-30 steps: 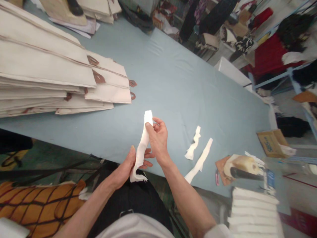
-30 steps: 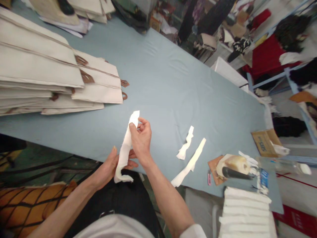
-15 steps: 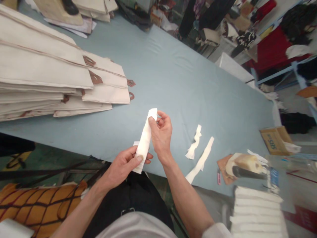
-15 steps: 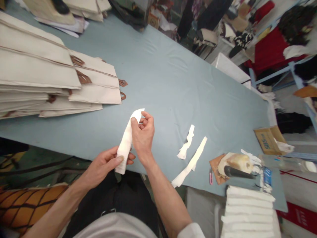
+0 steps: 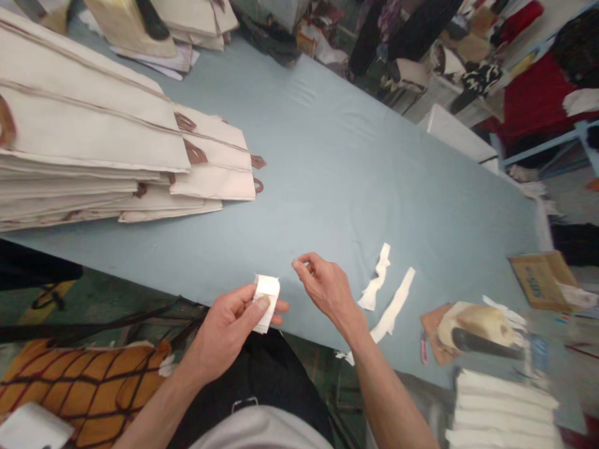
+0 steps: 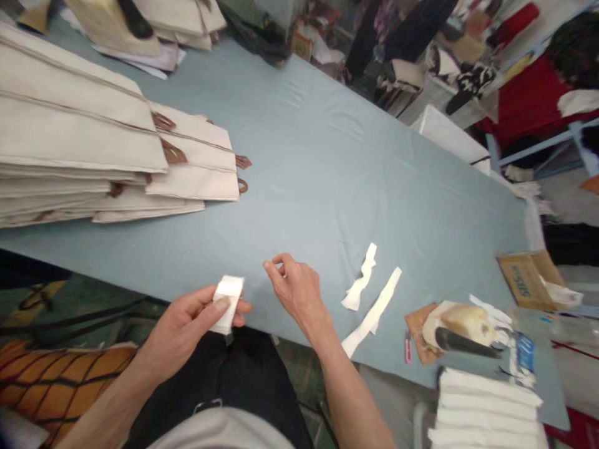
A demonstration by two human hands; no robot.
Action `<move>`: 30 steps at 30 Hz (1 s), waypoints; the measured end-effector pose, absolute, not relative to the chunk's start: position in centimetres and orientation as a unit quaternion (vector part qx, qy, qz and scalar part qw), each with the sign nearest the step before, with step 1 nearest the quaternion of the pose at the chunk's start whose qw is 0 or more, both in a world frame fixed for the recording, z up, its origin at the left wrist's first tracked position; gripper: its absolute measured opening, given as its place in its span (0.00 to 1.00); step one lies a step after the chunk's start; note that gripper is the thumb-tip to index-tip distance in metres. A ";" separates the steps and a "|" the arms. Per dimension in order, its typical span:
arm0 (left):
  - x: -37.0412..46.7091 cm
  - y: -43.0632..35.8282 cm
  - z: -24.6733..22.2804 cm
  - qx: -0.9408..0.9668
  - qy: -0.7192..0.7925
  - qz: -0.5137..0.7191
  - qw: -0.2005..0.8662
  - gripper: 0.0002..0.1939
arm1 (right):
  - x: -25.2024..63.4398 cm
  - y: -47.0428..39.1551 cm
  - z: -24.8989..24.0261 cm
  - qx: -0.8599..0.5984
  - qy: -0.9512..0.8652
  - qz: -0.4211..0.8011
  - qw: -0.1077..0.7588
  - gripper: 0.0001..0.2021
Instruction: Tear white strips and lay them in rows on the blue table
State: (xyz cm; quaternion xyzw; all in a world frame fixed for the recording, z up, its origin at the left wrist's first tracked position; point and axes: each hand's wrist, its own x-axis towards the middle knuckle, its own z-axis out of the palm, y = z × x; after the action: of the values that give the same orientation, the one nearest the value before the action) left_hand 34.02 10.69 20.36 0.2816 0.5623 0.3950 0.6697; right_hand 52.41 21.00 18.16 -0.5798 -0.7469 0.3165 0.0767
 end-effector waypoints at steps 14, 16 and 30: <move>34.1 9.9 20.6 0.363 0.590 0.362 0.624 0.17 | 51.0 17.6 21.2 -0.295 -0.909 0.208 0.207 0.10; 34.2 9.6 20.5 0.385 0.616 0.348 0.593 0.16 | 50.9 17.4 21.0 -0.303 -0.904 0.219 0.207 0.11; 34.1 8.7 21.0 0.342 0.600 0.380 0.615 0.18 | 50.8 16.6 21.2 -0.350 -0.845 0.361 0.180 0.09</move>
State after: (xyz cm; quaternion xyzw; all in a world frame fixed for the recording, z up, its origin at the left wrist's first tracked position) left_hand 34.12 8.74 20.96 0.3423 0.5995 0.3803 0.6155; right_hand 50.81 16.62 21.18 -0.3502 -0.8454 0.3606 0.1805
